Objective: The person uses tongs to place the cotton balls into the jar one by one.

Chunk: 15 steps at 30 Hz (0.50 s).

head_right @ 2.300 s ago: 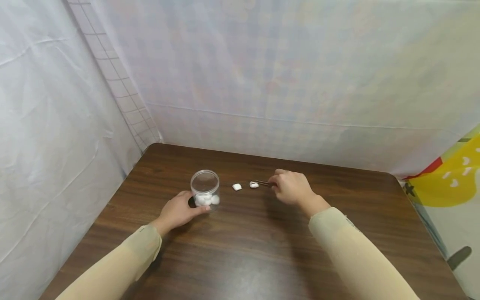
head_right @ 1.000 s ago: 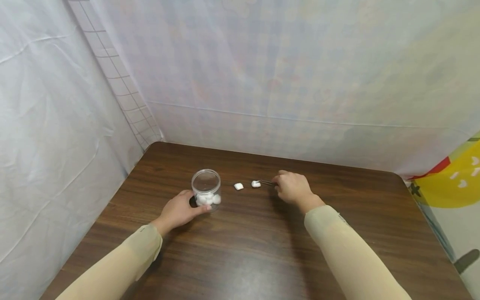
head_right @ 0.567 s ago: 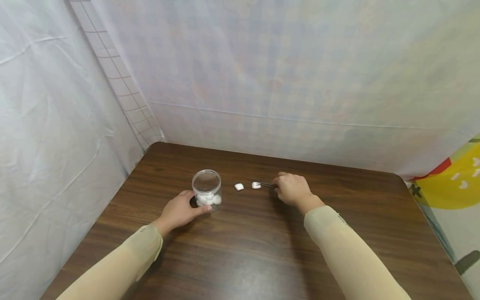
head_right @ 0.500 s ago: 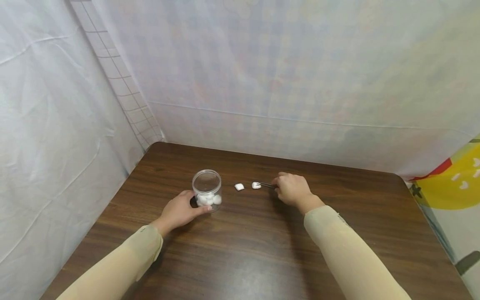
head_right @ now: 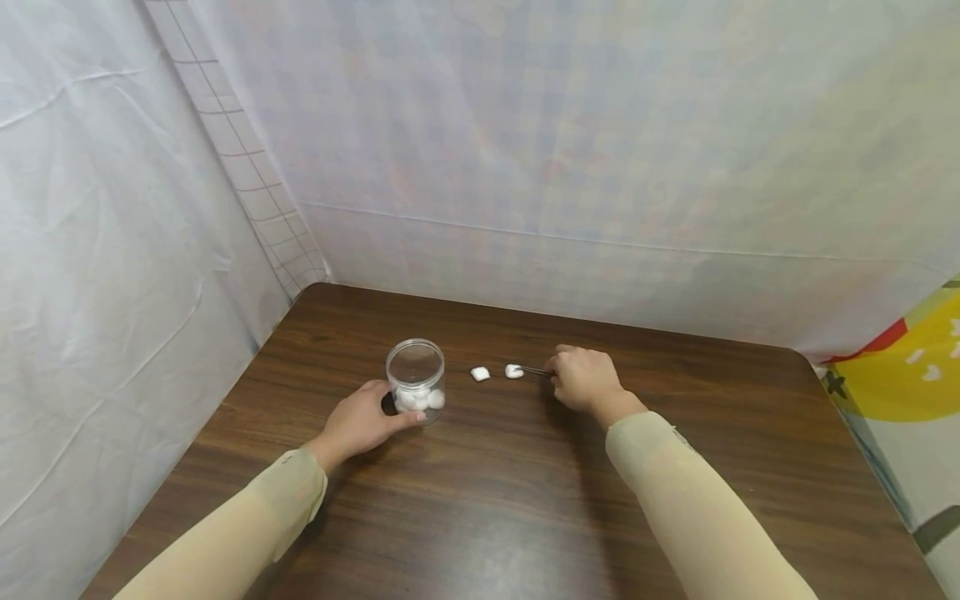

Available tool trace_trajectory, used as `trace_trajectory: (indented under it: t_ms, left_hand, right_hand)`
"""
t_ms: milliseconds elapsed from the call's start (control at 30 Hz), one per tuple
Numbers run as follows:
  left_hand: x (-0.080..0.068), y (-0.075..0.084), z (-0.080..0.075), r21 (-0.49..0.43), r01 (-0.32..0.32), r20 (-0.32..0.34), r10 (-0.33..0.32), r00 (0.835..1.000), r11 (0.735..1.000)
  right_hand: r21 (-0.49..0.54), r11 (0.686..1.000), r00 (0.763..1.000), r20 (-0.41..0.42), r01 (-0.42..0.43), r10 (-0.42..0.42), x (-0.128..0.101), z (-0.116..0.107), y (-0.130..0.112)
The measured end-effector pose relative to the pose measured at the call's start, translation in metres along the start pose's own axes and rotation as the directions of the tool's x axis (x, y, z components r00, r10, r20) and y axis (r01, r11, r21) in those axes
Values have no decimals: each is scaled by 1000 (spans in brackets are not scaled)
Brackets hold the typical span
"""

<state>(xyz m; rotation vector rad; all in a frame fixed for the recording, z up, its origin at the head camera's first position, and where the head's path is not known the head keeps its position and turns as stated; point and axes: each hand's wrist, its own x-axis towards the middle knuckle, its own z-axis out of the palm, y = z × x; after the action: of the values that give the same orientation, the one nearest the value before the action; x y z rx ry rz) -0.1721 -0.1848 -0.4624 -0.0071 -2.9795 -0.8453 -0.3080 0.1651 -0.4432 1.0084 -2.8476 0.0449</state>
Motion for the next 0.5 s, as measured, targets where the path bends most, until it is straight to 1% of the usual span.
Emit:
trace_trajectory:
  t_ms: [267, 500]
  left_hand:
    - [0, 0, 0, 2, -2, 1, 2, 1000, 1000]
    - [0, 1, -1, 5, -9, 1, 9, 1000, 1000]
  right_hand:
    - [18, 1000, 1000, -1, -24, 24, -3, 0, 3]
    - [36, 999, 1000, -16, 11, -11, -5, 1, 9]
